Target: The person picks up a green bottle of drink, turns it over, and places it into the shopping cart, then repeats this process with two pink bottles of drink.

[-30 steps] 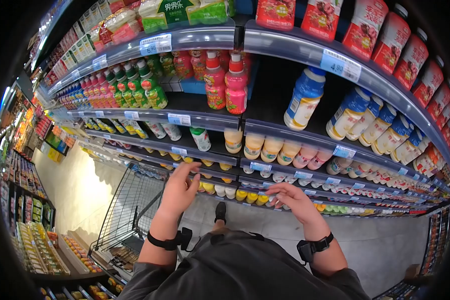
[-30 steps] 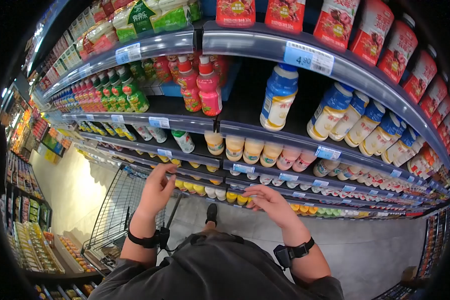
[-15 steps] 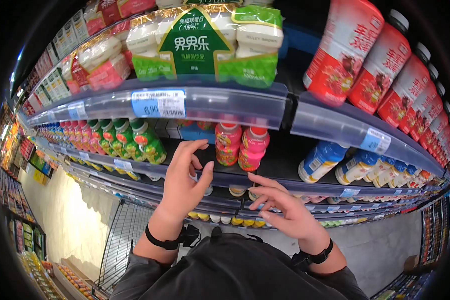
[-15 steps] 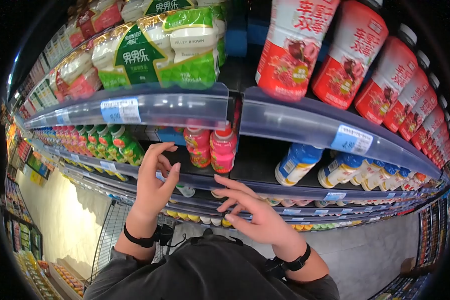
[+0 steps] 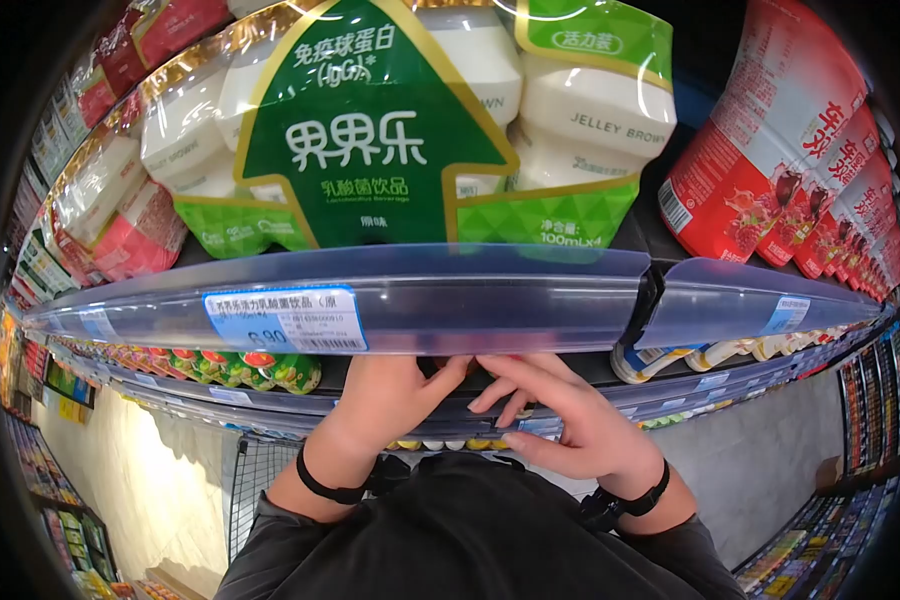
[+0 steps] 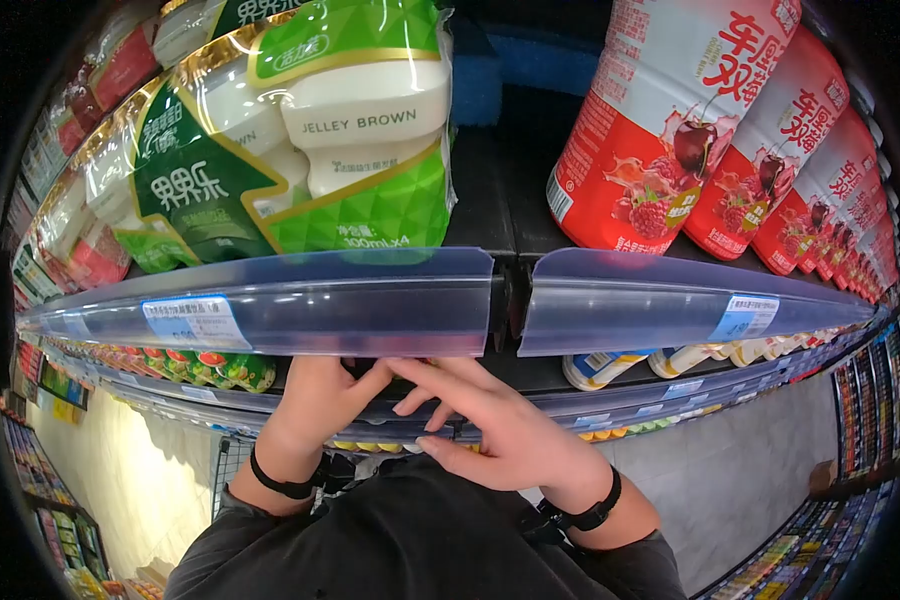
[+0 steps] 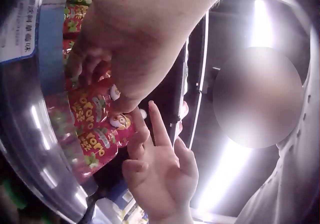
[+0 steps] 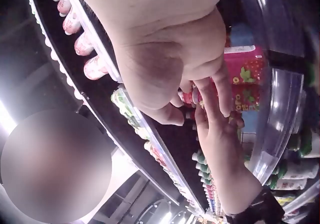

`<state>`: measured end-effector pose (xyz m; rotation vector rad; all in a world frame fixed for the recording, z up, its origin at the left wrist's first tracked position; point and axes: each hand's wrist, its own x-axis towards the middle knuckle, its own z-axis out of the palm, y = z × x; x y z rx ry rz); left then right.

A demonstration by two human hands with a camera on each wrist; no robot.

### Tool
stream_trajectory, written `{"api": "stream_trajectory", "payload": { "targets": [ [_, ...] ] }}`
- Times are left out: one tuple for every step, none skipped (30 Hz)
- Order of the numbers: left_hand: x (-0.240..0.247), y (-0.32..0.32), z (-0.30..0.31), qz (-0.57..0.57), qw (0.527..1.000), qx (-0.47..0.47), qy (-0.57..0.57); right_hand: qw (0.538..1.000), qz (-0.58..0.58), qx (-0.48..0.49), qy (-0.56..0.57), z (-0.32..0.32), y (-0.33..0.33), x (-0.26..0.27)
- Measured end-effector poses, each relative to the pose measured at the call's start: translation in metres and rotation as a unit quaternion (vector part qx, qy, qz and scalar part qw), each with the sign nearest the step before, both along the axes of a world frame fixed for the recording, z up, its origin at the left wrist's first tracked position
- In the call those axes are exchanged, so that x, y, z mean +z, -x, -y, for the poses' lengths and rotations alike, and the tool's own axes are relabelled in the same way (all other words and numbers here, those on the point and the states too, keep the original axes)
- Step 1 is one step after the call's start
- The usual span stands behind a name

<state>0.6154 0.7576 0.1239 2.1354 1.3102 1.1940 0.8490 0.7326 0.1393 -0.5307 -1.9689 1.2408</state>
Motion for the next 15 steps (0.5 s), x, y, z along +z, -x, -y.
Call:
{"api": "stream_trajectory", "payload": {
  "targets": [
    [-0.005,0.001,-0.003,0.003,1.0,-0.006,-0.028,1.0,0.004,0.01,0.002,-0.001,0.001,0.001],
    [-0.008,0.001,-0.005,0.007,0.998,-0.013,-0.056,1.0,0.008,0.02,0.004,-0.001,0.002,0.002],
    [-0.009,0.002,-0.006,0.006,0.998,-0.015,-0.056,1.0,0.007,0.018,0.005,-0.002,0.002,0.002],
    [-0.011,0.003,-0.007,-0.005,0.998,-0.017,-0.068,1.0,0.015,0.018,-0.001,-0.003,0.002,0.002],
    [-0.012,0.004,-0.007,-0.016,0.997,-0.017,-0.079,1.0,0.023,0.02,-0.006,-0.003,0.001,0.001],
    [-0.013,0.005,-0.006,-0.016,0.997,-0.017,-0.077,1.0,0.023,0.02,-0.004,-0.002,0.001,0.001],
    [-0.014,0.005,-0.005,-0.011,0.997,-0.02,-0.076,0.999,0.023,0.023,0.006,-0.002,0.0,0.002],
    [-0.014,0.005,-0.004,-0.006,0.997,-0.023,-0.075,0.999,0.023,0.026,0.015,-0.001,-0.001,0.001],
    [-0.013,0.005,-0.001,-0.006,0.997,-0.021,-0.074,0.999,0.022,0.027,0.016,0.0,-0.003,0.0],
    [-0.011,0.003,0.002,-0.008,0.997,-0.006,-0.078,1.0,0.011,0.027,0.011,0.002,-0.004,-0.002],
    [-0.01,0.002,0.005,-0.009,0.996,0.009,-0.083,1.0,-0.001,0.026,0.005,0.003,-0.006,-0.004],
    [-0.011,0.0,0.009,-0.01,0.996,0.01,-0.084,1.0,-0.001,0.027,0.004,0.003,-0.008,-0.006],
    [-0.013,-0.002,0.013,-0.035,0.991,0.038,-0.124,0.999,-0.011,0.037,0.011,0.003,-0.01,-0.008],
    [-0.015,-0.004,0.017,-0.06,0.983,0.066,-0.163,0.998,-0.021,0.047,0.018,0.004,-0.012,-0.008],
    [-0.016,-0.006,0.019,-0.061,0.982,0.07,-0.163,0.998,-0.02,0.052,0.017,0.005,-0.014,-0.008]
  ]
}}
